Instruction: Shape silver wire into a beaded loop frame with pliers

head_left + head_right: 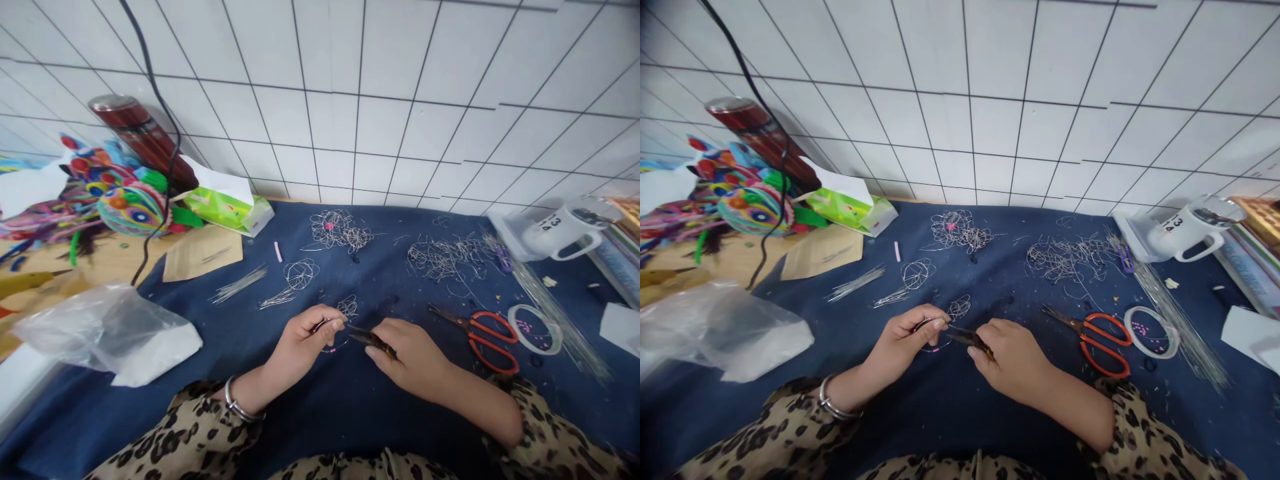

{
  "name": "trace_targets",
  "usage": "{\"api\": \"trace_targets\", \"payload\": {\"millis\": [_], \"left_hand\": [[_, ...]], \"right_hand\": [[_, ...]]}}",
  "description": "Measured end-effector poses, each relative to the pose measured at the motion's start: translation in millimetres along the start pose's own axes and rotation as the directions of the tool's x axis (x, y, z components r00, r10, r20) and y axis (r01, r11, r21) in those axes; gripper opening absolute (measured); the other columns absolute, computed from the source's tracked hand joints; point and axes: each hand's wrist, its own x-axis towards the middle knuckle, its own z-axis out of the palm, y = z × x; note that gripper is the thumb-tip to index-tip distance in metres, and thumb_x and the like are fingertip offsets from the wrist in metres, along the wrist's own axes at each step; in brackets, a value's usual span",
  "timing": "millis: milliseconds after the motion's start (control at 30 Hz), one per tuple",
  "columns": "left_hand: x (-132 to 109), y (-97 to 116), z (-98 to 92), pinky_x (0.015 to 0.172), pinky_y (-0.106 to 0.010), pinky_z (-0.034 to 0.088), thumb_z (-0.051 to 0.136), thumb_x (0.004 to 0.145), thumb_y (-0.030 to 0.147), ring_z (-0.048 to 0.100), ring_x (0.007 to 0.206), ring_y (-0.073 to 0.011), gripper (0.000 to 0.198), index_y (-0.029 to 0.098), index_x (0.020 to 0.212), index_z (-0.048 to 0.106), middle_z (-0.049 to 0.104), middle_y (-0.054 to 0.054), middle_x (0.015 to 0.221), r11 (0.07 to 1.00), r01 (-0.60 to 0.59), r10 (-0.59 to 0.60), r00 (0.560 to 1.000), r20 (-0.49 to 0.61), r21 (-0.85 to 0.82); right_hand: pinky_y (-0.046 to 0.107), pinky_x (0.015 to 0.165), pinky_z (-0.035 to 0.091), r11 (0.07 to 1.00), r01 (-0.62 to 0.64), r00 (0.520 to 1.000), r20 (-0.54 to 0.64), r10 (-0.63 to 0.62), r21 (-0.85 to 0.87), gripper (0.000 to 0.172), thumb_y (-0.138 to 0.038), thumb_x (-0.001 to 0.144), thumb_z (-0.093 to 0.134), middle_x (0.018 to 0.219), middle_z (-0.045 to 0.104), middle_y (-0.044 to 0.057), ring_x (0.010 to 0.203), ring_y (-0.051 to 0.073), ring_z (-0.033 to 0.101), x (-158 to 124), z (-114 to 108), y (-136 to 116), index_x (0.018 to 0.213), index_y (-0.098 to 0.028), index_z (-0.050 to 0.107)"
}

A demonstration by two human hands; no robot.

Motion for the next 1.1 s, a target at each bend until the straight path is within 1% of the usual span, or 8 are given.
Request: {"api": "trace_targets", "payload": {"millis": [167, 433, 533, 633, 733, 833, 1000, 1100], "left_hand": [[-1.5, -0.8, 2.2, 0.057, -0.022, 0.043, 0.053, 0.083, 0.028, 0.05, 0.056, -0.0094, 0.017, 0.014, 0.087, 0.062, 0.055, 0.0, 0.069, 1.0, -0.007, 0.007, 1.0, 0.019, 0.001], [-2.6, -2.2, 2.6, 0.061, -0.024, 0.043, 0.051, 0.085, 0.028, 0.051, 0.057, -0.0099, 0.019, 0.014, 0.086, 0.063, 0.056, -0.001, 0.07, 1.0, -0.018, 0.017, 0.998, 0.063, 0.019], [-2.3, -2.2, 2.3, 0.064, -0.025, 0.042, 0.05, 0.085, 0.029, 0.051, 0.059, -0.011, 0.019, 0.014, 0.088, 0.062, 0.055, 0.0, 0.066, 1.0, 0.005, -0.006, 0.997, 0.071, 0.009], [-1.3, -2.2, 2.0, 0.065, -0.025, 0.041, 0.049, 0.086, 0.03, 0.05, 0.061, -0.0118, 0.02, 0.014, 0.09, 0.061, 0.054, 0.001, 0.061, 0.998, 0.046, -0.044, 0.998, 0.054, -0.042], [-0.4, -2.6, 1.8, 0.063, -0.025, 0.04, 0.05, 0.086, 0.031, 0.05, 0.06, -0.0116, 0.021, 0.014, 0.089, 0.061, 0.056, 0.0, 0.063, 0.993, 0.069, -0.064, 0.996, 0.055, -0.094], [-0.3, -2.9, 1.7, 0.061, -0.024, 0.04, 0.05, 0.085, 0.032, 0.049, 0.058, -0.0109, 0.021, 0.014, 0.088, 0.061, 0.058, -0.001, 0.067, 0.993, 0.067, -0.058, 0.994, 0.088, -0.094], [-0.6, -2.1, 1.4, 0.062, -0.025, 0.04, 0.049, 0.086, 0.031, 0.049, 0.059, -0.0105, 0.021, 0.013, 0.087, 0.061, 0.056, 0.0, 0.066, 0.996, 0.061, -0.051, 0.988, 0.144, -0.068], [-0.7, -1.6, 1.6, 0.063, -0.025, 0.039, 0.048, 0.087, 0.029, 0.048, 0.059, -0.0106, 0.021, 0.013, 0.084, 0.06, 0.054, 0.001, 0.062, 0.998, 0.053, -0.046, 0.986, 0.162, -0.038]], "right_hand": [[0.03, 0.071, 0.038, 0.989, -0.069, 0.995, -0.086, 0.058, -0.131, 0.015, -0.028, 0.084, 0.045, 0.078, 0.055, 0.005, 0.076, 0.017, 0.051, 1.2, 10.8, 1.0, 0.084, -0.018, 0.056], [0.033, 0.072, 0.038, 0.966, -0.037, 0.992, -0.123, 0.005, -0.257, 0.018, -0.027, 0.085, 0.043, 0.08, 0.055, 0.007, 0.079, 0.019, 0.049, 2.5, 13.9, -0.4, 0.088, -0.017, 0.057], [0.033, 0.071, 0.038, 0.975, -0.008, 0.994, -0.106, -0.016, -0.221, 0.017, -0.028, 0.085, 0.043, 0.079, 0.055, 0.006, 0.078, 0.019, 0.049, 2.0, 12.2, 0.4, 0.085, -0.017, 0.056], [0.032, 0.072, 0.039, 0.987, 0.069, 0.992, -0.099, -0.083, -0.143, 0.015, -0.028, 0.084, 0.045, 0.08, 0.056, 0.006, 0.077, 0.018, 0.05, 0.8, 9.9, 4.6, 0.083, -0.017, 0.055], [0.033, 0.074, 0.039, 0.993, 0.083, 0.975, -0.198, -0.098, -0.085, 0.015, -0.027, 0.084, 0.045, 0.085, 0.056, 0.007, 0.081, 0.018, 0.05, 0.9, 9.4, 11.8, 0.089, -0.016, 0.055], [0.033, 0.075, 0.039, 0.997, 0.014, 0.96, -0.279, -0.036, -0.081, 0.017, -0.026, 0.085, 0.044, 0.083, 0.056, 0.008, 0.08, 0.018, 0.05, 2.9, 11.3, 18.9, 0.092, -0.015, 0.055], [0.032, 0.073, 0.038, 0.98, 0.04, 0.98, -0.183, -0.077, -0.196, 0.015, -0.025, 0.083, 0.047, 0.081, 0.055, 0.007, 0.08, 0.018, 0.049, 4.8, 14.9, 18.8, 0.088, -0.016, 0.057], [0.033, 0.073, 0.037, 0.964, 0.066, 0.98, -0.163, -0.111, -0.257, 0.015, -0.026, 0.083, 0.047, 0.082, 0.055, 0.007, 0.079, 0.019, 0.048, 4.1, 14.8, 14.1, 0.086, -0.016, 0.057]]}}
